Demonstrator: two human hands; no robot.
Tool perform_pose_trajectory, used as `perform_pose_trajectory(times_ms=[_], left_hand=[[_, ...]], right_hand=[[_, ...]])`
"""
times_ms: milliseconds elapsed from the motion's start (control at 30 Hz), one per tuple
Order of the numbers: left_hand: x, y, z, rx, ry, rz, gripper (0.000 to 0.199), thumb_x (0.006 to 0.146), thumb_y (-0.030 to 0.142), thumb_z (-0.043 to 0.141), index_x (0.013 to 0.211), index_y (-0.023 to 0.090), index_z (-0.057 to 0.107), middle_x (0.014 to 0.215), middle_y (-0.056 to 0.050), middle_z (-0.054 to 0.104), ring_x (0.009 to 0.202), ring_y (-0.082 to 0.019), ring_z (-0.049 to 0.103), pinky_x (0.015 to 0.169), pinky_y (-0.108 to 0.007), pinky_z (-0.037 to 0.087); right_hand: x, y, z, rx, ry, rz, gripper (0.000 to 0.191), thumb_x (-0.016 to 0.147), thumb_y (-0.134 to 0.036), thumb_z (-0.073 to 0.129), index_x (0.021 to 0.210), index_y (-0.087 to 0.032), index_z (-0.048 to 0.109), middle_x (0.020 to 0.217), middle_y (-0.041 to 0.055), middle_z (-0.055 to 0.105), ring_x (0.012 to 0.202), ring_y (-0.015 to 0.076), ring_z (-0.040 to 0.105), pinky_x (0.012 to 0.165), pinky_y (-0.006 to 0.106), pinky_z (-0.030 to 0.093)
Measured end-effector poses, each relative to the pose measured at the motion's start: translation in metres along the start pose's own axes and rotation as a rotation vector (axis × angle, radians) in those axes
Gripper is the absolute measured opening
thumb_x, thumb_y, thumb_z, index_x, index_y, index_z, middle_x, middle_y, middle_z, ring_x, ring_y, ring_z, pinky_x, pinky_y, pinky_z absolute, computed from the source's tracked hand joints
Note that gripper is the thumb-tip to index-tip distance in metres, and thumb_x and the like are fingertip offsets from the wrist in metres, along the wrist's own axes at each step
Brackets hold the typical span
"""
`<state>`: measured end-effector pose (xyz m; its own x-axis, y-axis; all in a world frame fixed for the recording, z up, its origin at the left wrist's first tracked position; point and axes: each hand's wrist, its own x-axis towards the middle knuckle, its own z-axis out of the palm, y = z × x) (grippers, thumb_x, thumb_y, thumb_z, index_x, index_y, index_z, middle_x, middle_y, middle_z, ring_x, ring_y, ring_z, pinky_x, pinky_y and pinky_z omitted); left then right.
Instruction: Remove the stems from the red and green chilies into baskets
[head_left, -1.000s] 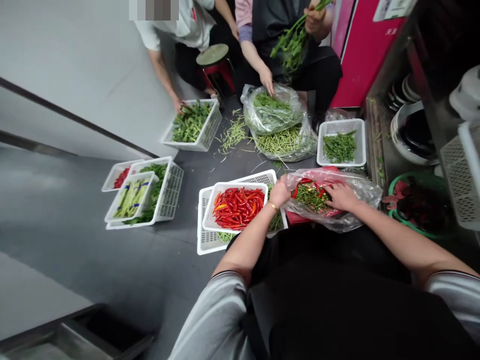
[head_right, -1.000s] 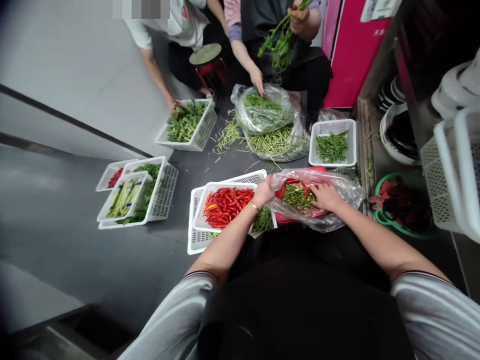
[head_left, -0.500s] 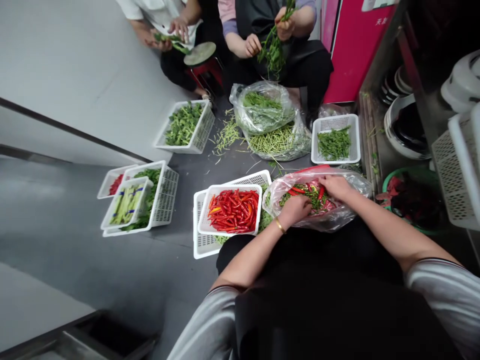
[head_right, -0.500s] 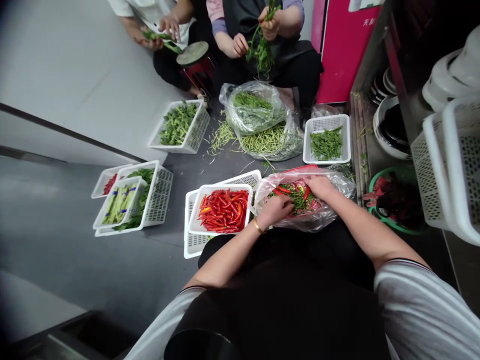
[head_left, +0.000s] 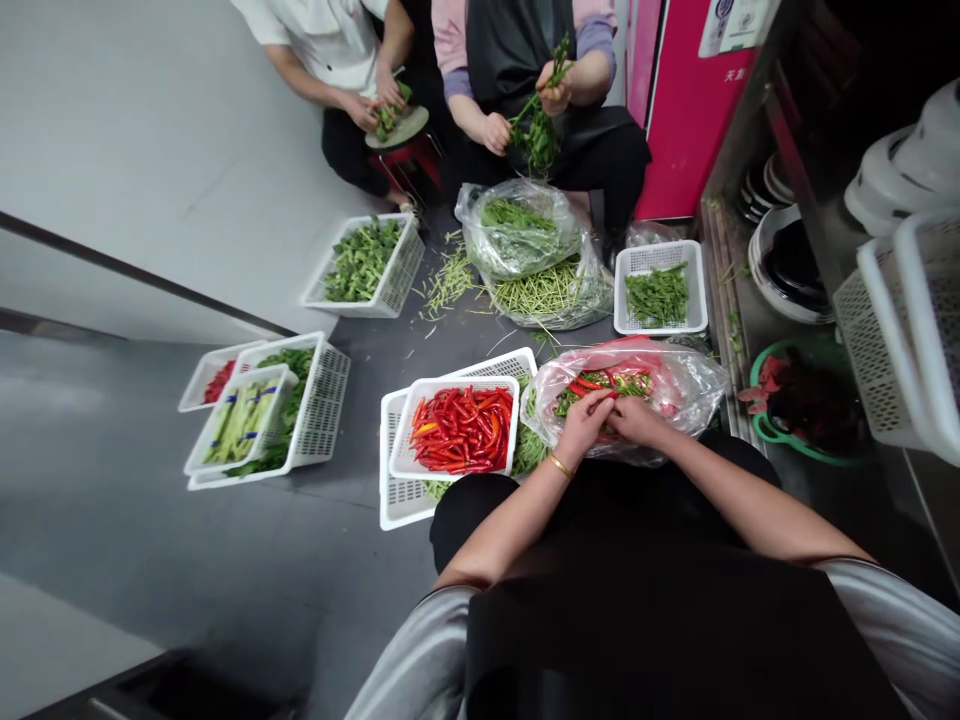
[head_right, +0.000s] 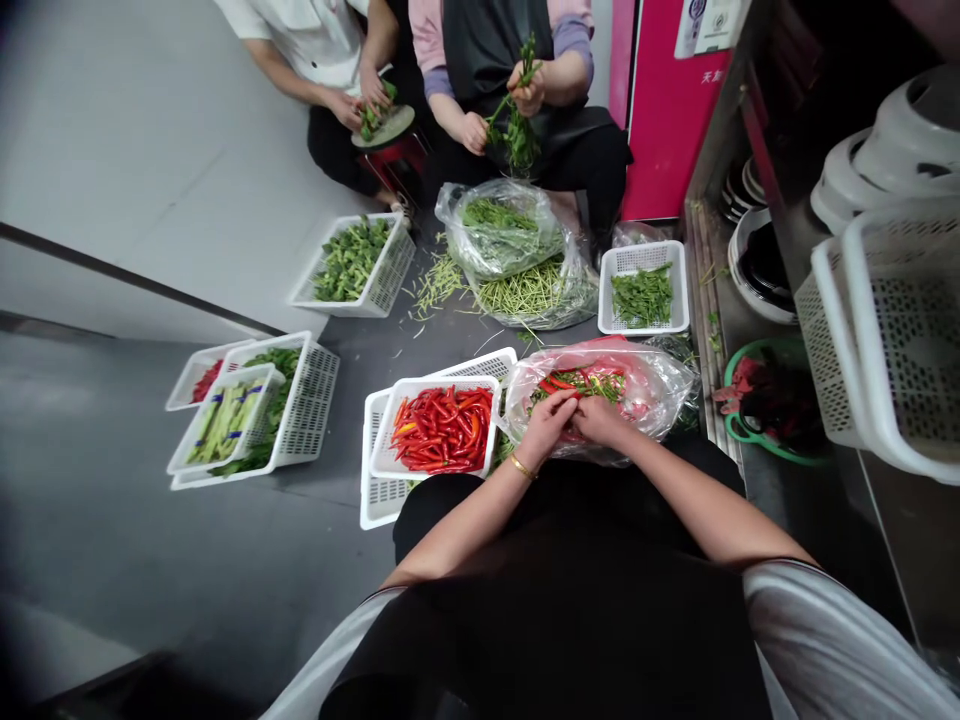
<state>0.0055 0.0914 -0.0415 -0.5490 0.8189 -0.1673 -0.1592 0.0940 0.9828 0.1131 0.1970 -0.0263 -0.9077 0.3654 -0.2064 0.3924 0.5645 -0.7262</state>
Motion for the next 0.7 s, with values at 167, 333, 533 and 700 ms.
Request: perform_pose_trajectory(times_ms=[167, 333, 533, 700], left_hand=[[-0.007, 0.013, -0.005, -0.028, -0.056, -0.163, 0.031, 0.079, 0.040, 0.070, 0.096, 0.014, 0.069, 0.069, -0.002, 0.067, 0.055, -0.012, 0.058, 0.053, -0.024, 0.046], [-0.016, 0.040, -0.020, -0.051, -0.324, -0.202, 0.034, 0.076, 0.046, 0.073, 0.080, 0.013, 0.067, 0.060, 0.000, 0.060, 0.045, -0.007, 0.048, 0.044, -0.020, 0.034], [-0.042, 0.044, -0.035, -0.301, -0.606, -0.445, 0.049, 0.068, 0.055, 0.077, 0.086, 0.011, 0.066, 0.066, -0.005, 0.063, 0.042, -0.006, 0.044, 0.039, -0.020, 0.026], [-0.024, 0.028, -0.040, -0.457, -0.191, -0.478, 0.043, 0.063, 0.040, 0.085, 0.073, 0.016, 0.050, 0.047, 0.011, 0.034, 0.036, -0.001, 0.024, 0.037, -0.015, 0.012]], right_hand=[[0.000, 0.003, -0.027, 0.098, 0.071, 0.023, 0.051, 0.088, -0.059, 0.044, 0.057, -0.019, 0.051, 0.056, -0.0012, 0.052, 0.057, 0.0128, 0.047, 0.054, 0.025, 0.032], [-0.005, -0.009, -0.033, 0.336, 0.014, -0.012, 0.061, 0.084, -0.070, 0.045, 0.049, -0.021, 0.044, 0.045, -0.0025, 0.042, 0.047, 0.0109, 0.039, 0.048, 0.025, 0.031], [-0.037, -0.013, -0.005, 0.902, -0.220, 0.056, 0.061, 0.089, -0.071, 0.033, 0.057, -0.021, 0.050, 0.040, -0.0053, 0.034, 0.034, 0.0123, 0.036, 0.040, 0.030, 0.041], [-0.011, 0.012, -0.029, -0.003, -0.073, 0.313, 0.052, 0.095, -0.056, 0.038, 0.110, -0.015, 0.065, 0.092, 0.0144, 0.068, 0.078, 0.0253, 0.066, 0.073, 0.042, 0.054]])
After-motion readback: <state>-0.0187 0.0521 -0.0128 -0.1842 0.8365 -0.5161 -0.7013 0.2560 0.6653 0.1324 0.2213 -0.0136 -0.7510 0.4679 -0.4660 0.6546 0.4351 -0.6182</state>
